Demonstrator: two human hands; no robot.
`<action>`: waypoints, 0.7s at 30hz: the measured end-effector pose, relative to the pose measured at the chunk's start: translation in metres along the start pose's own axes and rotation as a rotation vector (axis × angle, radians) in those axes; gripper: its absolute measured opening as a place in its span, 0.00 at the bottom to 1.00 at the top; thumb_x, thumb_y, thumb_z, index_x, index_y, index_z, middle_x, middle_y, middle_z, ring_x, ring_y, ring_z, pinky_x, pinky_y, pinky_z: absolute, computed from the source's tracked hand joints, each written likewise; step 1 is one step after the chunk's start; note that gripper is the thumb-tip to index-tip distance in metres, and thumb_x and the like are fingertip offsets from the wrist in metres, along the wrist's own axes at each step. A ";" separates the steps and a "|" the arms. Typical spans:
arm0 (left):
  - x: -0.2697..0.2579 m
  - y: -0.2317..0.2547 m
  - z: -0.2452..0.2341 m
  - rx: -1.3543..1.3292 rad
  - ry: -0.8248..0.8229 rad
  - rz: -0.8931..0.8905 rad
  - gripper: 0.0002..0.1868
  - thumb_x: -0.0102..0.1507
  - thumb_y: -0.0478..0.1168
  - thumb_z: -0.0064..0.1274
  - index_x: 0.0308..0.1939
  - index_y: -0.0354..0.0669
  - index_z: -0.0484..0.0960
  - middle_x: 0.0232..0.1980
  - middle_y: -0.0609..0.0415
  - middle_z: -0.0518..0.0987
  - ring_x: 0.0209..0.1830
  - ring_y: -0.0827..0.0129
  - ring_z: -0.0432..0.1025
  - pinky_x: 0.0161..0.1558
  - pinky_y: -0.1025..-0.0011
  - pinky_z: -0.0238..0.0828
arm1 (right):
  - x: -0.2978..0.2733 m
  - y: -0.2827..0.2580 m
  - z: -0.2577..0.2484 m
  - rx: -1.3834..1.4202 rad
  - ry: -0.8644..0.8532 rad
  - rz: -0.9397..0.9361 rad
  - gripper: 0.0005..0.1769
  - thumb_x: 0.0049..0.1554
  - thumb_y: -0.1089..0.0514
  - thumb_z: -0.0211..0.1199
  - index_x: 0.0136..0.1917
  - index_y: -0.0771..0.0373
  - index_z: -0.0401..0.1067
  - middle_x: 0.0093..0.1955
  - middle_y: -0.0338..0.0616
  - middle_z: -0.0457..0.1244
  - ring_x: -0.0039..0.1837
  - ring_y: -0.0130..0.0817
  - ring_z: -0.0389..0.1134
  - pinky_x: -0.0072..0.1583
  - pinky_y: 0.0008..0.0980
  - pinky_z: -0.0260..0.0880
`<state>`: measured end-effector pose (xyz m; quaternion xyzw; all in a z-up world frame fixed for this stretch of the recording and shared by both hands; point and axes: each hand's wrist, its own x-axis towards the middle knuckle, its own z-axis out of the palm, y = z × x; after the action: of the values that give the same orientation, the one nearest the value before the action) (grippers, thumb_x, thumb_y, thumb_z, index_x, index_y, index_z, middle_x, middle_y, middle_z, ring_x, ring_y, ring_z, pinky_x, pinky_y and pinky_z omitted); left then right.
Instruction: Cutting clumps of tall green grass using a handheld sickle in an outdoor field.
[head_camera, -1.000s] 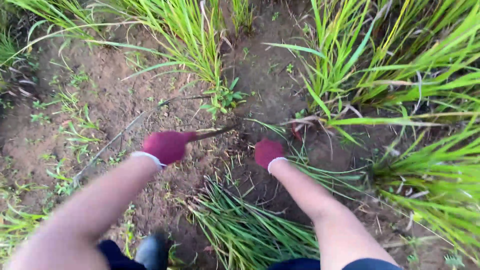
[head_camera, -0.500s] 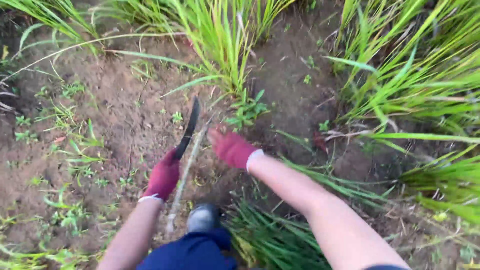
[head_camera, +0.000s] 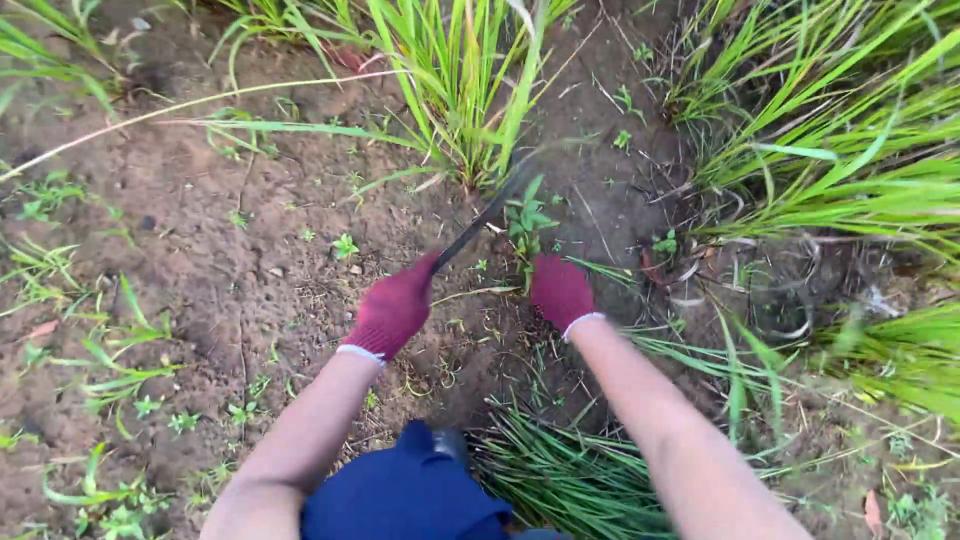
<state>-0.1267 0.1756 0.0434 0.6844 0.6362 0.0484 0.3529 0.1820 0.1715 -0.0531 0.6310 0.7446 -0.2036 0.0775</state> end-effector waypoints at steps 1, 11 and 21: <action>0.009 0.017 -0.004 0.072 0.024 0.064 0.22 0.71 0.50 0.42 0.71 0.69 0.67 0.45 0.42 0.83 0.40 0.43 0.79 0.40 0.45 0.76 | -0.001 -0.005 0.012 0.132 0.059 0.074 0.14 0.61 0.55 0.52 0.56 0.61 0.73 0.51 0.60 0.69 0.53 0.59 0.72 0.55 0.57 0.72; 0.045 -0.049 0.091 0.106 0.021 0.319 0.39 0.58 0.36 0.48 0.75 0.53 0.60 0.40 0.38 0.82 0.36 0.43 0.79 0.35 0.45 0.75 | -0.003 0.001 0.014 0.157 0.037 0.140 0.13 0.62 0.57 0.52 0.56 0.60 0.73 0.53 0.61 0.68 0.56 0.60 0.71 0.58 0.58 0.70; 0.019 0.049 0.021 0.020 0.088 0.229 0.33 0.67 0.37 0.46 0.76 0.62 0.58 0.52 0.40 0.83 0.40 0.41 0.80 0.41 0.45 0.76 | -0.021 0.000 0.035 0.316 0.254 0.093 0.18 0.57 0.55 0.57 0.58 0.66 0.71 0.55 0.64 0.67 0.55 0.62 0.69 0.57 0.58 0.69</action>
<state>-0.0711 0.1871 0.0466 0.7534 0.5690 0.1119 0.3099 0.1809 0.1383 -0.0770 0.6894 0.6773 -0.2330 -0.1078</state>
